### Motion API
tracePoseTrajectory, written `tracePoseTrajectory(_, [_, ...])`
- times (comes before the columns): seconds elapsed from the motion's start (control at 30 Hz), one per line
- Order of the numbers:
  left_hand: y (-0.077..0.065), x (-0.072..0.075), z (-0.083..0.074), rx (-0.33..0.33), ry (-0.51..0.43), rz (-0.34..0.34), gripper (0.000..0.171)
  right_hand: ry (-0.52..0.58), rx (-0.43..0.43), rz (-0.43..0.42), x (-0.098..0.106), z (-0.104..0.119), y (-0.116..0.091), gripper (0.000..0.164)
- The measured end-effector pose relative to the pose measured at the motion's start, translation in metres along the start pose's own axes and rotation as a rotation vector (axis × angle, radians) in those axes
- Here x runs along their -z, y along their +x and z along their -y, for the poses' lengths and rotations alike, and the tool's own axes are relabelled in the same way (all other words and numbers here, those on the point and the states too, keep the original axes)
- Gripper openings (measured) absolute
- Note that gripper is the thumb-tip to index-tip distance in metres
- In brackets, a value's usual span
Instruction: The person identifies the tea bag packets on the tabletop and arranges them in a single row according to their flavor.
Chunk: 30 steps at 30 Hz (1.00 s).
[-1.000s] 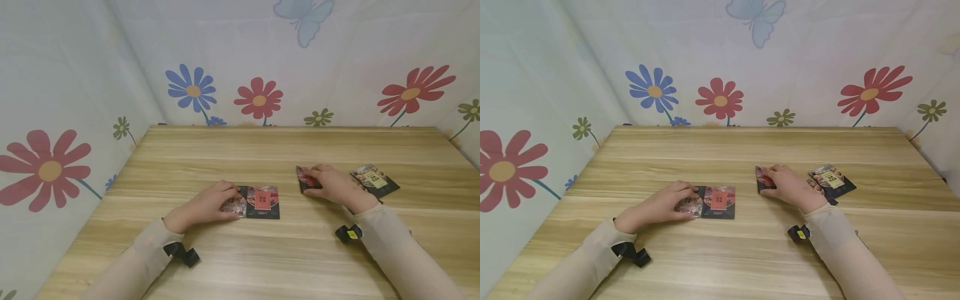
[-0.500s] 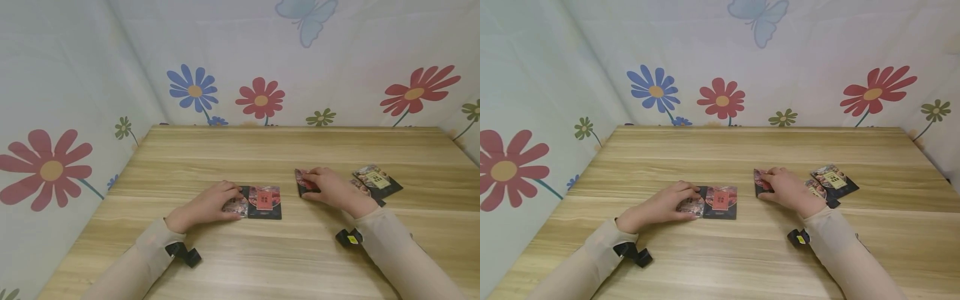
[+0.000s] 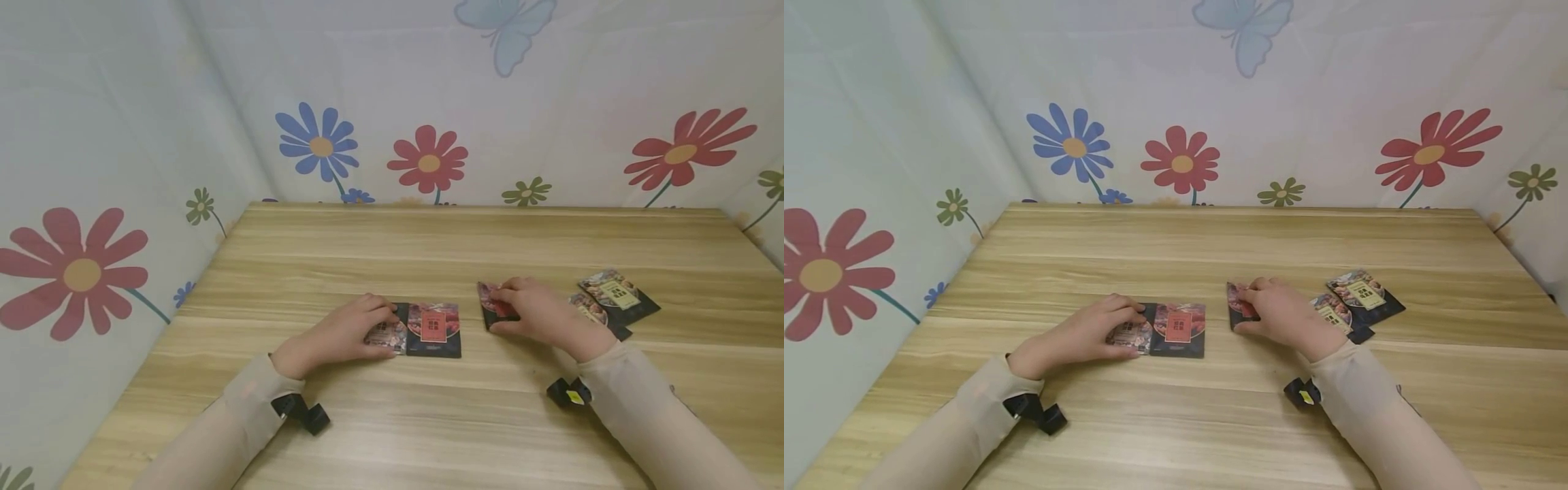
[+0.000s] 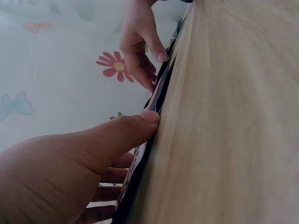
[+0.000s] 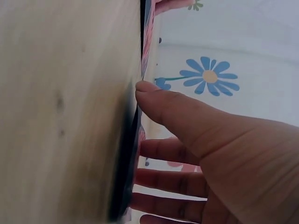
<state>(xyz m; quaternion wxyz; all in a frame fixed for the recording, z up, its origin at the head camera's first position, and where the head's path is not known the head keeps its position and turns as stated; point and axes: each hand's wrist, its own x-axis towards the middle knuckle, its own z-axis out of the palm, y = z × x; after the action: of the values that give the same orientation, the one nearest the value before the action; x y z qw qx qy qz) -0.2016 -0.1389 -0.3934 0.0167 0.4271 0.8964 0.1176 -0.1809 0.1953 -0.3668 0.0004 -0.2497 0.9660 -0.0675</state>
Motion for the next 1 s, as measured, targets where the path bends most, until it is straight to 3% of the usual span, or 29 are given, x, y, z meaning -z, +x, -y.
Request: tracePoseTrajectory(1.0, [-0.002, 0.003, -0.003, 0.008, -0.006, 0.011, 0.050, -0.023, 0.029, 0.033, 0.000, 0.024, -0.002, 0.058])
